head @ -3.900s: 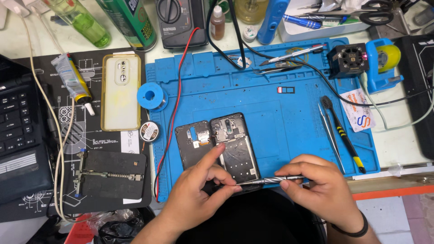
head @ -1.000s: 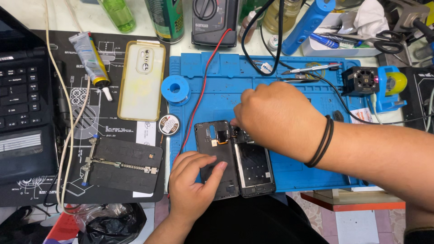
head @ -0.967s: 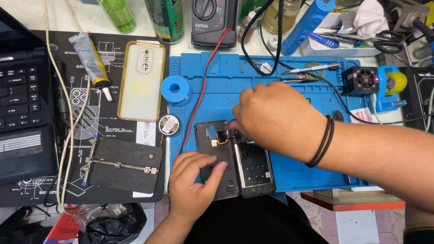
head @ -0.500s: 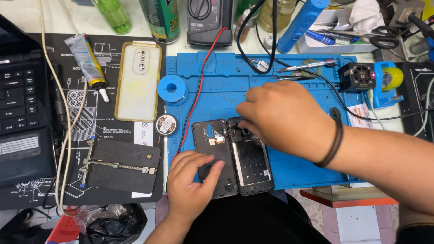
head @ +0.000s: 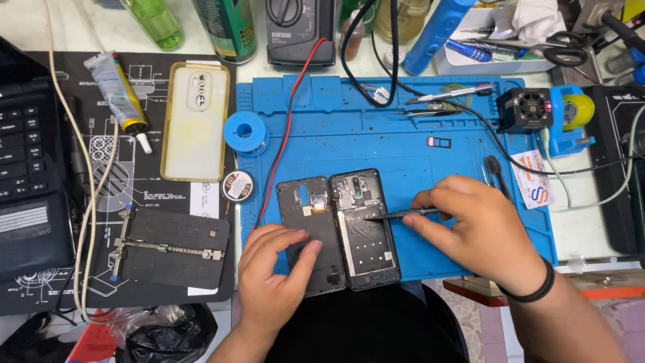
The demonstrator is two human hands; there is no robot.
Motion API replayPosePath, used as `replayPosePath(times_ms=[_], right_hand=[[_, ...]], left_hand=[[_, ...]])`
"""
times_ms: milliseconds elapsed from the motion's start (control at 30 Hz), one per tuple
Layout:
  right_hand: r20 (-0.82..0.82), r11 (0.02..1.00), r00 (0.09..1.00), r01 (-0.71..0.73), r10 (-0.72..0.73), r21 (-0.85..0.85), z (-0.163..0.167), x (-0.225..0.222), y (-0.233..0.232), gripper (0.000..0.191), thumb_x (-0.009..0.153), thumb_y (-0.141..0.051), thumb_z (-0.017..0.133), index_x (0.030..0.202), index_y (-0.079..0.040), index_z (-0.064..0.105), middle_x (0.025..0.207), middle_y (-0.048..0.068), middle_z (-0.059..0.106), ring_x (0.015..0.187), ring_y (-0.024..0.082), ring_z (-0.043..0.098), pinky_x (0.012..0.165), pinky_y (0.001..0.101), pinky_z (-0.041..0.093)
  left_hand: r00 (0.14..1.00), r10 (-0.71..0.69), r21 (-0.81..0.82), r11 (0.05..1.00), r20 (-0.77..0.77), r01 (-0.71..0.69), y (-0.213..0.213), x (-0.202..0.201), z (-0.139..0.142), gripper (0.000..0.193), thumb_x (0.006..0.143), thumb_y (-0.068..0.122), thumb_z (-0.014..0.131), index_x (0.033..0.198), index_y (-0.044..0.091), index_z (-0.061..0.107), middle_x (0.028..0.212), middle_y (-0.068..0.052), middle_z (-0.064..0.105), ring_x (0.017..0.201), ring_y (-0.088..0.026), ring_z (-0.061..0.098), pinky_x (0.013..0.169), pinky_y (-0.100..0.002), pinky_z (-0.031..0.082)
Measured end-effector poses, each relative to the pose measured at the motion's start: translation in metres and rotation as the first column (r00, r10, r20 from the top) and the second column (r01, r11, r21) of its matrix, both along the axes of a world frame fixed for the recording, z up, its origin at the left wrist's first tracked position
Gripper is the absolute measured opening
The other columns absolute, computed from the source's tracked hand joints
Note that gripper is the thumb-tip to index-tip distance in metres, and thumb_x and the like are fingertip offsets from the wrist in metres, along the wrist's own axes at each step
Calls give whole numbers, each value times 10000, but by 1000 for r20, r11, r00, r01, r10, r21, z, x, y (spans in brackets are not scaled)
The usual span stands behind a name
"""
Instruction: The person uses a screwdriver to remove screws from the back of a disassembled smartphone. They place the screws on the workbench and continue removing additional screws from different locations on the device.
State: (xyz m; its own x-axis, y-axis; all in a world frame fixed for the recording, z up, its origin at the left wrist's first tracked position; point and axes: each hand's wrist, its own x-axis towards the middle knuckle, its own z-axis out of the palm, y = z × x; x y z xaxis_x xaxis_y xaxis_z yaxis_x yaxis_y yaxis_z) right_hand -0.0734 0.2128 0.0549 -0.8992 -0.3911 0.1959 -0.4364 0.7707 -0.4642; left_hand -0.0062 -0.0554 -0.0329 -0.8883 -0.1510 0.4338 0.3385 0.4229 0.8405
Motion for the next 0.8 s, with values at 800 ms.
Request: replayPosePath(times_ms=[800], right_hand=[[467, 810, 885, 273, 0, -518, -48, 55, 19, 192, 746, -73, 848, 913, -19, 771, 898, 47, 718, 796, 119, 664, 672, 238, 527]], left_hand=[[886, -461, 393, 826, 61, 403, 13, 20, 1, 849, 935, -76, 739, 1591, -1, 204, 1031, -104, 718, 980, -160, 714, 939, -301, 575]])
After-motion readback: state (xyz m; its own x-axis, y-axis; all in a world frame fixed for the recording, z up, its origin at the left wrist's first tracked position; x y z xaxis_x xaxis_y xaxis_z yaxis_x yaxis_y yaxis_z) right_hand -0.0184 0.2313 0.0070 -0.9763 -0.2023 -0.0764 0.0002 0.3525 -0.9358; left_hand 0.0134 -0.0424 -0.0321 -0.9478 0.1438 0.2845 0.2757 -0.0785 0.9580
